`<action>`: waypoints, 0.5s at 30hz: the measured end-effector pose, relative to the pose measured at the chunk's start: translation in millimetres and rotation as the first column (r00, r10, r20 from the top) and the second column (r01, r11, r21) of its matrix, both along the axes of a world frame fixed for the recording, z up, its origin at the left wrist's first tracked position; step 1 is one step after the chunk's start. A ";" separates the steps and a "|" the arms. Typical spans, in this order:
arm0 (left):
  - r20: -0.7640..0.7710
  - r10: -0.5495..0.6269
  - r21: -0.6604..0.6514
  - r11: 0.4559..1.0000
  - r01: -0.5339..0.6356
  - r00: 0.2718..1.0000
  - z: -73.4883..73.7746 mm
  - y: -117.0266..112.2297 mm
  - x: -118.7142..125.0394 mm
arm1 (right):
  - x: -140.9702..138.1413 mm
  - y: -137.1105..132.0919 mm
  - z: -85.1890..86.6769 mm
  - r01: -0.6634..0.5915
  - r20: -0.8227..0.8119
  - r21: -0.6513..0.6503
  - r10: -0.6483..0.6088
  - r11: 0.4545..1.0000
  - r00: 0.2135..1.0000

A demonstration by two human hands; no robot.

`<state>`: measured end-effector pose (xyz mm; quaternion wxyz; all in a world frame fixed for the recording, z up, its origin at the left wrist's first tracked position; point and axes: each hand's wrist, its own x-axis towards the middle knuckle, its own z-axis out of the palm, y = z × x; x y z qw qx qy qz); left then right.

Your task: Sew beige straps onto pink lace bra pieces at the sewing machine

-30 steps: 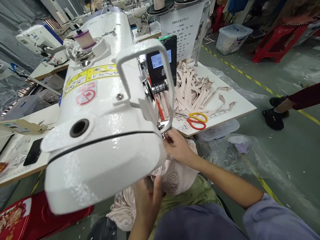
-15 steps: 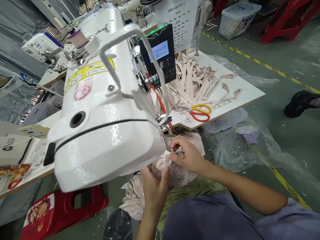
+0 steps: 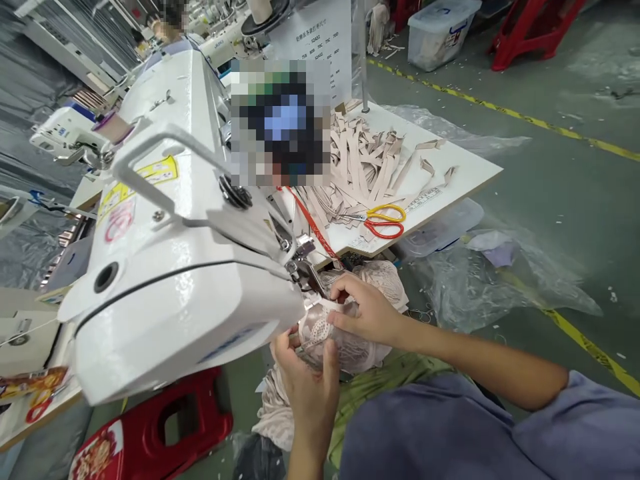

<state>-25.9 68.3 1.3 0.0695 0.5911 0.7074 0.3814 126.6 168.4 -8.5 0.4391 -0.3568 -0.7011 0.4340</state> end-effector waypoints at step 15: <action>0.331 -0.018 -0.011 1.000 0.023 0.943 -3.6 -17.1 4.1 | 6.7 -5.0 16.0 -0.097 -0.061 -0.408 0.079 0.908 0.995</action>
